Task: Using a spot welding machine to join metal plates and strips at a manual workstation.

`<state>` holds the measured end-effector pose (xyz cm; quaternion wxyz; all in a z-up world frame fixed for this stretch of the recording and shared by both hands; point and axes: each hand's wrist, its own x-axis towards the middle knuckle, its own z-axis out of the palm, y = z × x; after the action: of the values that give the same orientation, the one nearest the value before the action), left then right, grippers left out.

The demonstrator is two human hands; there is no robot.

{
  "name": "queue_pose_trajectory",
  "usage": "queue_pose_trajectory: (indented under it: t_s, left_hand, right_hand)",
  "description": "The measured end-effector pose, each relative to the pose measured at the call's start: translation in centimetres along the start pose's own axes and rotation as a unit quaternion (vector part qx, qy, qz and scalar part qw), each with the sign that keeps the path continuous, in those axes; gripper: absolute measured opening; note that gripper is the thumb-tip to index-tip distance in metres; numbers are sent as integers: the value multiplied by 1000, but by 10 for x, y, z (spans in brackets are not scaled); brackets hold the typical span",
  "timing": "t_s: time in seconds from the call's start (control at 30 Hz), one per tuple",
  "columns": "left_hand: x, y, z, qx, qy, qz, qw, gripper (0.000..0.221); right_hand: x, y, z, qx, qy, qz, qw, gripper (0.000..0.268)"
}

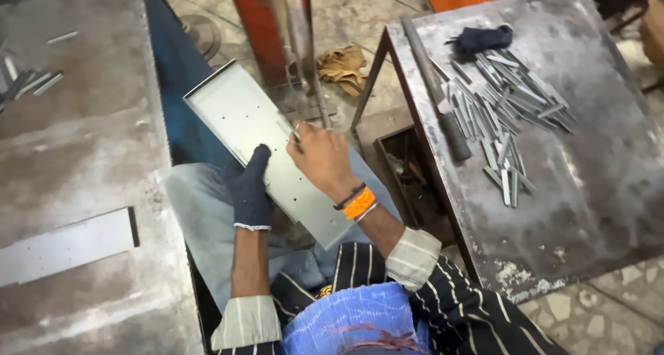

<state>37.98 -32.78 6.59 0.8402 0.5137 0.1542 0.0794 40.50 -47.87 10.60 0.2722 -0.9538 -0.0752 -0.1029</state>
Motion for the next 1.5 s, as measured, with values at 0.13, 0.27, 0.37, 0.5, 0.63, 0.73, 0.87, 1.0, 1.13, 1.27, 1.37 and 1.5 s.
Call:
queue_pose_trajectory:
  t_s: [0.13,0.27,0.37,0.5,0.63,0.73,0.87,1.0,1.13,1.27,1.37,1.5]
  left_hand:
    - [-15,22,7,43,-31,50,997,39]
    - [-19,30,7,97,-34,59,993,42]
    - [-19,31,6,108,-22,64,992,42]
    - [-21,37,8,122,-31,51,991,40]
    - [-18,29,5,120,-24,44,991,40]
    - [-18,27,3,109,-33,48,992,41]
    - [-20,28,3,116,-35,56,991,43]
    - [-22,37,5,169,-23,66,983,41]
    - [-22,34,3,131,-33,62,989,40]
    - [-27,41,7,140,-39,68,987,39]
    - [-37,61,20,139,-53,76,986,40]
    - [-49,80,43,102,-93,53,989,42]
  right_hand:
    - [0,7,13,-32,19,-37,999,23]
    - [-1,-6,-6,7,50,-64,997,28]
    - [-4,3,4,23,71,-86,994,25]
    - [-6,-2,0,38,76,-57,995,26]
    - [-6,2,4,12,101,-75,992,25]
    - [-5,-1,2,3,102,-57,993,24]
    - [-6,-1,-2,14,102,-84,991,25]
    - [-6,-3,-3,-1,102,-92,991,23]
    - [-7,-1,-3,4,101,-91,991,25]
    - [-11,-10,-24,16,116,-120,986,23]
    - [-18,-14,-42,1,125,-100,987,25]
    - [-28,-18,-85,48,81,-21,995,36]
